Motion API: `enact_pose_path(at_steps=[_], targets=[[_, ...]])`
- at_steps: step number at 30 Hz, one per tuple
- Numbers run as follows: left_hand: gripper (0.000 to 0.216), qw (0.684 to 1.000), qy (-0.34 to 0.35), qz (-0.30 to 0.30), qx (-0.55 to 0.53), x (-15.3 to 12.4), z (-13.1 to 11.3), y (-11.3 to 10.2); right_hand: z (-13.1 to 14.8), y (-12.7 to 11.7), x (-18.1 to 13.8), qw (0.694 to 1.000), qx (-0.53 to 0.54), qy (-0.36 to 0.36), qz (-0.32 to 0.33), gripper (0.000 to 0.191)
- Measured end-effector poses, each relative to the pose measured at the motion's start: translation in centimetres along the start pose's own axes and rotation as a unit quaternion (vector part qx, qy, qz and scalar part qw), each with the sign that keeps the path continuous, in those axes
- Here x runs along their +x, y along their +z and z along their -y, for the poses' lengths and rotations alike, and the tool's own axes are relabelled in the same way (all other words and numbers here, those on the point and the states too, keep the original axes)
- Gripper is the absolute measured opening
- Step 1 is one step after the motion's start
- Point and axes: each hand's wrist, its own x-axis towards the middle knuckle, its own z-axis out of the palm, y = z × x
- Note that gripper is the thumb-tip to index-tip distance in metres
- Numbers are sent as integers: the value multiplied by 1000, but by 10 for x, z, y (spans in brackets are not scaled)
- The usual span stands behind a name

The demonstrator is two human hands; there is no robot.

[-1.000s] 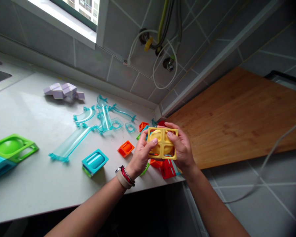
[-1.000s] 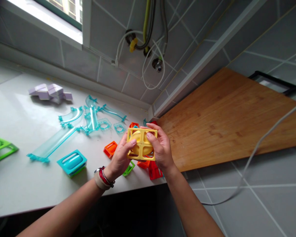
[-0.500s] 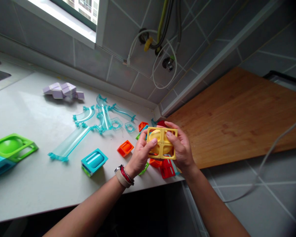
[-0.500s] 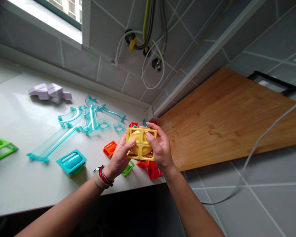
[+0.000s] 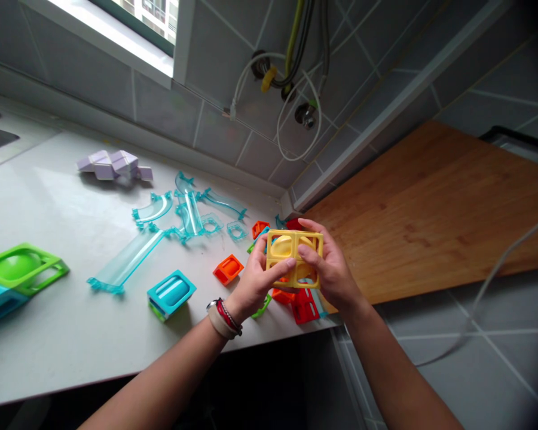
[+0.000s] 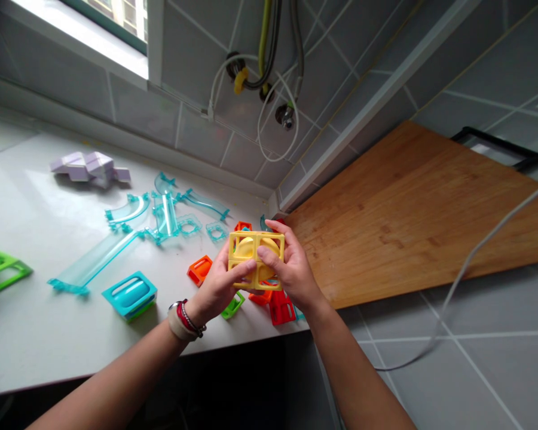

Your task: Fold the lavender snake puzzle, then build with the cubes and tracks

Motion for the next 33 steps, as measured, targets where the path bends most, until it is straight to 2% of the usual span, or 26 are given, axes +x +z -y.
enact_pose_path(at_steps=[4, 11, 15, 22, 25, 33], targets=[[63, 1000, -8, 14, -9, 0, -4, 1, 7, -6, -4, 998, -14, 12, 66, 74], [61, 1000, 21, 9, -1, 0, 0, 0, 5, -7, -4, 998, -11, 7, 67, 66], [66, 1000, 11, -2, 3, 1, 4, -2, 0, -8, -4, 998, -4, 8, 59, 64], [67, 999, -18, 16, -28, 1, -1, 0, -5, -13, -7, 994, 43, 34, 96, 72], [68, 999, -18, 22, -17, 1, -2, 0, -6, -14, -9, 995, 29, 25, 89, 76], [65, 1000, -14, 20, 2, 2, 3, -3, -6, -14, -10, 996, 24, 18, 85, 72]])
